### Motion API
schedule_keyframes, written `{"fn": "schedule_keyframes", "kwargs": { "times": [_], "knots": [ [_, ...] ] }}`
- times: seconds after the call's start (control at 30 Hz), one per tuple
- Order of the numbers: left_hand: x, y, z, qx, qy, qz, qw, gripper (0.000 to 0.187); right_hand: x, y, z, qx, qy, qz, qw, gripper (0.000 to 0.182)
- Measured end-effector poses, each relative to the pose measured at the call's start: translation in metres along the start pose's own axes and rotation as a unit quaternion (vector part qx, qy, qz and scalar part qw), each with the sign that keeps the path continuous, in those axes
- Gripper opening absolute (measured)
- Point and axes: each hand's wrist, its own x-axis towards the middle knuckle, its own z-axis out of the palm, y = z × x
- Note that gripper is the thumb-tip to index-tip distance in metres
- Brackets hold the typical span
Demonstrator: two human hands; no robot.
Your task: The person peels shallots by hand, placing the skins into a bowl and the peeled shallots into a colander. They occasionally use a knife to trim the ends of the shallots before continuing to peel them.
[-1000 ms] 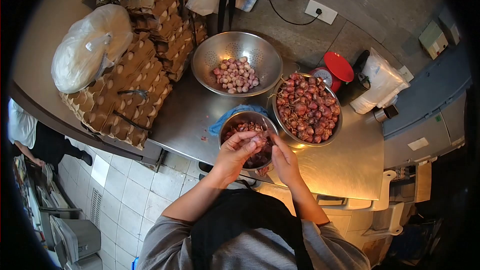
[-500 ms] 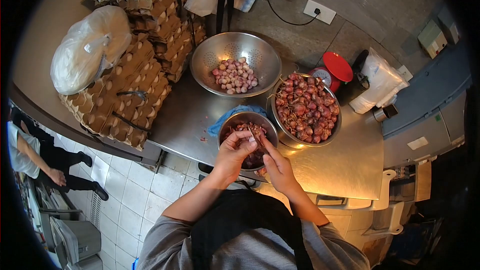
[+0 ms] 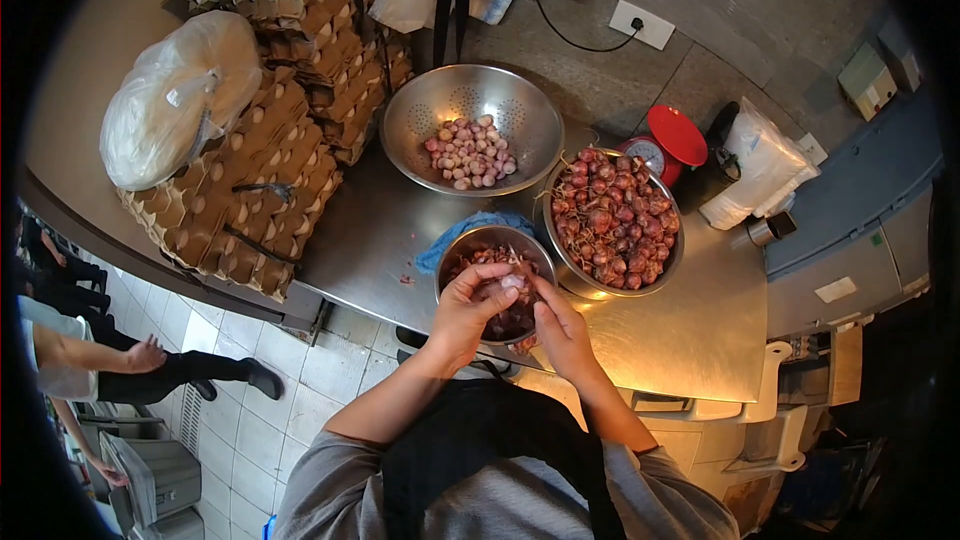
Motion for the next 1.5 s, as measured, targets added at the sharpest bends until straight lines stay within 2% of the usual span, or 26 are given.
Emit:
{"fn": "schedule_keyframes", "kwargs": {
  "times": [0.1,0.2,0.33,0.43,0.5,0.6,0.8,0.9,1.0,1.1,1.33,1.43,1.5],
  "knots": [
    [-0.002,0.004,0.004,-0.004,-0.005,-0.013,1.0,0.028,0.004,0.007,-0.006,0.039,0.026,0.04,0.998,0.04],
    [-0.001,0.007,0.006,0.002,-0.008,-0.015,1.0,0.03,0.01,0.01,-0.01,0.11,0.039,0.008,0.993,0.041],
    [0.001,0.007,0.008,0.037,-0.001,0.018,0.999,0.034,-0.002,-0.023,-0.011,0.004,-0.02,0.024,1.0,0.043],
    [0.003,0.004,0.004,0.062,-0.015,0.043,0.997,0.037,-0.002,-0.033,-0.005,-0.049,-0.048,-0.016,0.998,0.042],
    [0.001,0.006,0.006,0.073,-0.015,0.043,0.996,0.038,0.0,-0.021,-0.007,-0.13,-0.033,-0.054,0.99,0.04],
    [0.001,0.006,0.006,0.08,-0.02,0.045,0.996,0.04,0.003,-0.016,-0.011,-0.108,-0.015,-0.021,0.994,0.039],
    [0.001,0.009,0.006,0.05,-0.03,0.031,0.998,0.041,0.012,0.012,-0.018,0.03,0.039,0.002,0.999,0.039],
    [0.001,0.012,0.006,0.041,-0.021,0.014,0.999,0.045,0.008,-0.004,-0.015,-0.018,0.049,-0.016,0.998,0.041],
    [0.002,0.009,0.004,0.052,-0.013,0.014,0.998,0.05,-0.001,-0.012,-0.013,-0.023,-0.025,0.015,0.999,0.044],
    [0.002,0.005,0.0,0.078,-0.018,0.015,0.997,0.053,-0.003,-0.017,-0.008,-0.06,-0.07,-0.016,0.996,0.045],
    [0.0,0.006,0.002,0.094,-0.031,0.025,0.995,0.053,-0.003,-0.018,-0.007,-0.099,-0.055,-0.002,0.994,0.041],
    [0.0,0.006,0.002,0.094,-0.023,0.021,0.995,0.052,-0.004,0.002,-0.007,-0.071,-0.029,-0.002,0.997,0.043],
    [0.0,0.005,0.002,0.085,-0.016,0.024,0.996,0.052,-0.005,0.007,-0.011,-0.044,-0.04,0.042,0.997,0.042]
  ]
}}
